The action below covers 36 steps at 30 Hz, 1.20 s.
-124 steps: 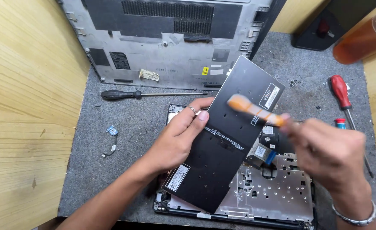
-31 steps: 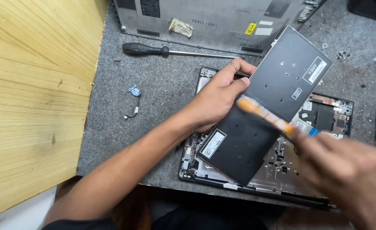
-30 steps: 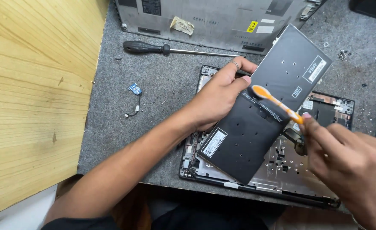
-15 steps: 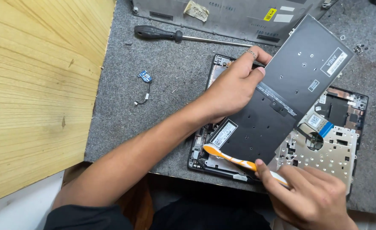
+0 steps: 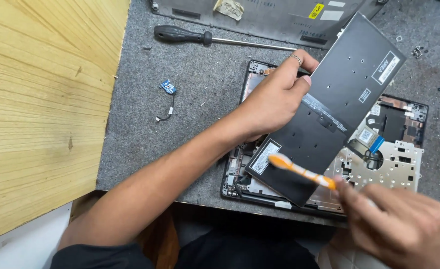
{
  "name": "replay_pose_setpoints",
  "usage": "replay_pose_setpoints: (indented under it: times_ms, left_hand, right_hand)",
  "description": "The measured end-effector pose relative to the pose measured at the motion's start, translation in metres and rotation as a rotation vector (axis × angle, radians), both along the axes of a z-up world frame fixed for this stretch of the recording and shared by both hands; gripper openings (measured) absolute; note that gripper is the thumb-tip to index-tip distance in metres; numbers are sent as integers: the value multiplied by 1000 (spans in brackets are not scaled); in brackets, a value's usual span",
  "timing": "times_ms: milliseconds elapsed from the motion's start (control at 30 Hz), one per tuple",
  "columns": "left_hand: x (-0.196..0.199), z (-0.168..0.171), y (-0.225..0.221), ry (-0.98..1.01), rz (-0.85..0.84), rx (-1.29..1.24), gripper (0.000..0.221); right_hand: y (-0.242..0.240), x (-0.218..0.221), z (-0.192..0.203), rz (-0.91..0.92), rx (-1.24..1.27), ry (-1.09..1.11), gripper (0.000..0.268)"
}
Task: Disassembling a laptop keyboard and cleaning the internal metal plates and components using a toothbrush.
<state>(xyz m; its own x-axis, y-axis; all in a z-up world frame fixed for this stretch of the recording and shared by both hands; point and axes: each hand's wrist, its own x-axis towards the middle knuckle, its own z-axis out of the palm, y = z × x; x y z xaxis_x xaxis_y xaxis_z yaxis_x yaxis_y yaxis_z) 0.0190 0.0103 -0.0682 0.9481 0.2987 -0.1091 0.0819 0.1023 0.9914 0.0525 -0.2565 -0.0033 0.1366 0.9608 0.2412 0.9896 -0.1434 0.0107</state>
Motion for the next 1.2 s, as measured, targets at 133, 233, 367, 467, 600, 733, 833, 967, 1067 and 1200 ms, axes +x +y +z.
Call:
replay_pose_setpoints:
  times_ms: [133,233,367,467,600,733,833,967,1067,1200]
  left_hand:
    - [2,-3,2,-54,-21,11,15]
    - [1,-7,-1,-43,-30,-4,15]
    - [2,-2,1,-29,-16,32,15]
    - [2,-2,2,-8,-22,31,16]
    - [2,-7,1,-40,-24,100,15]
    - [1,-1,2,4,-29,29,17]
    - [2,-5,2,-59,-49,94,15]
    - [3,-3,1,-12,-56,64,16]
    - [2,-2,4,-13,-69,70,16]
    - [3,-6,0,-42,-57,115,16]
  right_hand:
    - [-17,-4,-15,59,-24,-8,35]
    - [-28,10,-22,-162,-14,7,16]
    - [-24,-14,-21,7,29,24,9]
    - [-29,6,-14,-112,-63,37,24]
    - [-37,1,-29,21,4,51,23]
    - [-34,-5,-20,-27,-11,104,31]
    - [-35,13,-18,-262,-14,165,9]
    - [-43,-18,-20,-88,-23,116,25]
    - [-48,9,-20,-202,-44,102,26]
    - [-65,7,-37,35,-23,145,24]
